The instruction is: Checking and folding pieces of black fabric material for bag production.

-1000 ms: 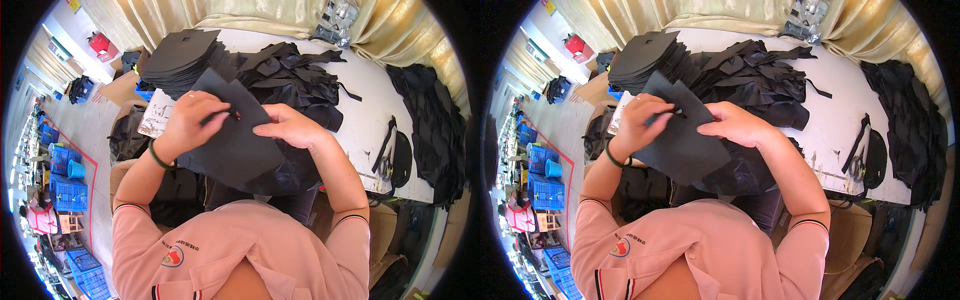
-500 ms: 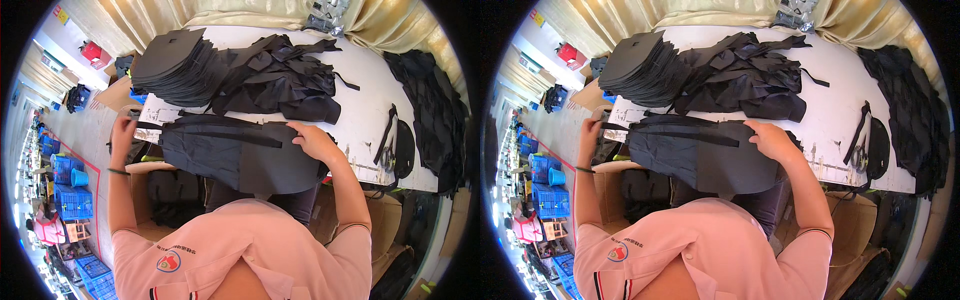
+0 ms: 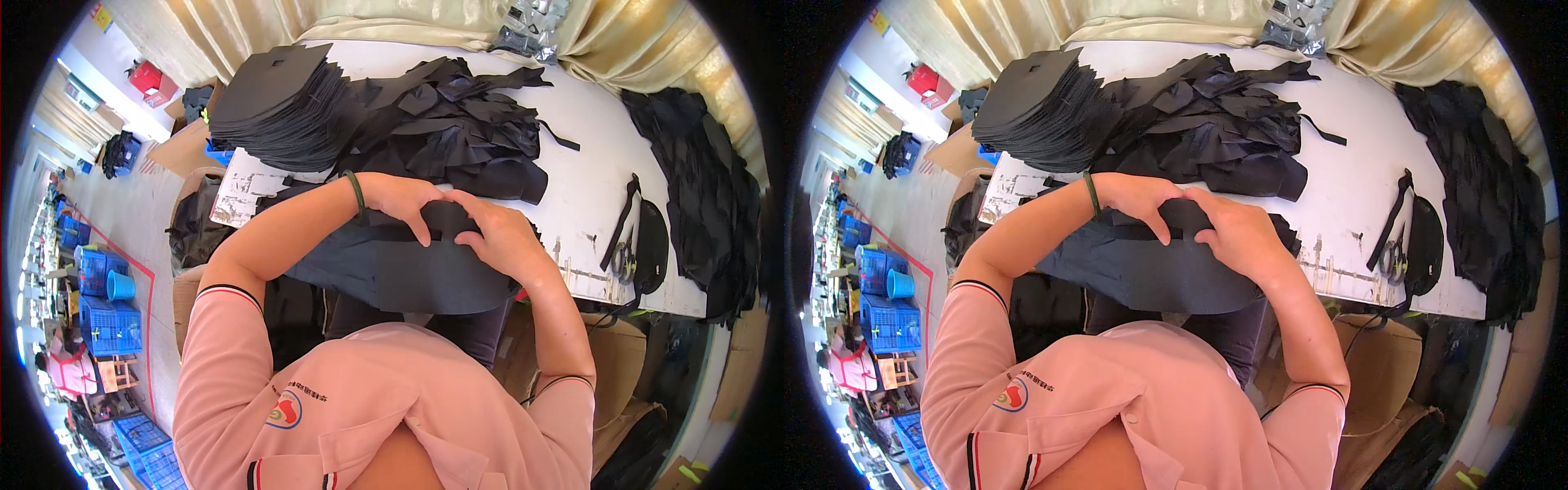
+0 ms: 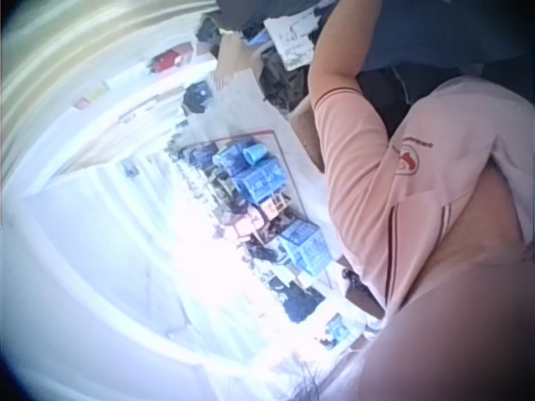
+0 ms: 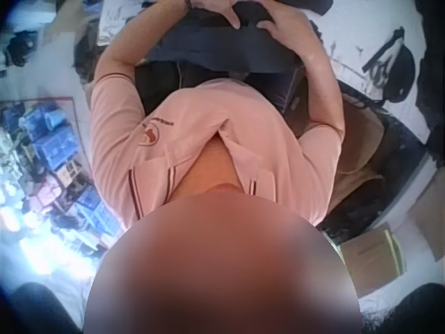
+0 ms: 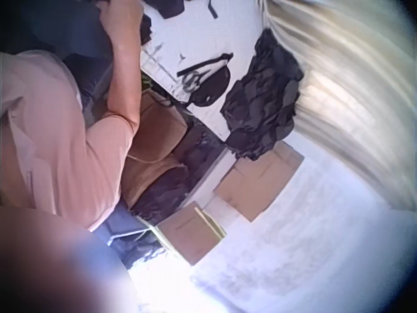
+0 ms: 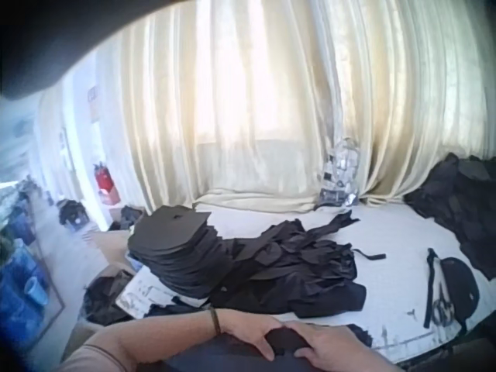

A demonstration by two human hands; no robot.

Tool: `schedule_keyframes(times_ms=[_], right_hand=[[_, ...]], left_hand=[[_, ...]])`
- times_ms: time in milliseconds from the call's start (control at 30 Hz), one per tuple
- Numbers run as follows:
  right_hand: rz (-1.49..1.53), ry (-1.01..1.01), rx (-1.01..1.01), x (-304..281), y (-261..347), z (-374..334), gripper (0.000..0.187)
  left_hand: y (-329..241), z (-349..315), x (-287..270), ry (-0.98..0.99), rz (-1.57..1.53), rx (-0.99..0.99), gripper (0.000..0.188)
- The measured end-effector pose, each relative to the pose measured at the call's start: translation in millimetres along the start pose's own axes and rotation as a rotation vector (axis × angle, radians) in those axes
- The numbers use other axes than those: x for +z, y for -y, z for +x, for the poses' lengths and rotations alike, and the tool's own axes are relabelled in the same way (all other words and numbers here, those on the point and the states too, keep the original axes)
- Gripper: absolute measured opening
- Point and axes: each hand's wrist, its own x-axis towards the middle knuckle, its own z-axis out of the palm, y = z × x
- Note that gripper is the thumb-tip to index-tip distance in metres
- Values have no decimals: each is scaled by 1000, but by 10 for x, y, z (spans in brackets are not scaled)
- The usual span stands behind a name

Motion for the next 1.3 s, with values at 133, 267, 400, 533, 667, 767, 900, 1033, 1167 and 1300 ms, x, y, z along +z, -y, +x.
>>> schedule_keyframes(times_ms=[133, 267, 400, 533, 667, 767, 900, 1033, 1167, 1300], right_hand=[[-92, -100, -34, -1, -19, -78, 62], [-221, -92, -5, 53, -8, -94, 64], [-287, -100, 0, 110, 56, -85, 65], [-294, -104, 74, 156, -141, -95, 62], [-248, -163, 74, 207, -509, -3, 55], [-174, -301, 76, 49, -867, 379, 32], [-233, -374, 165, -41, -1505, 1079, 35], [-200, -338, 139, 125, -1672, 1827, 50], [-389, -120, 107, 305, -1805, 2409, 29], [-558, 26, 264, 488, -1871, 2655, 33]], left_hand=[[36, 88, 51, -70, -99, 25, 61], [4, 56, 95, -120, -246, 73, 59], [32, 34, 92, -100, -276, 149, 64], [-82, 93, 167, -507, 338, 283, 78], [-7, -25, 702, -602, 848, 325, 91], [359, -8, 1045, -453, 869, 215, 101], [420, 18, 1076, -498, 837, 252, 101], [460, 9, 1109, -500, 831, 247, 99], [427, 33, 1163, -484, 800, 228, 99], [407, 56, 1192, -470, 723, 222, 95]])
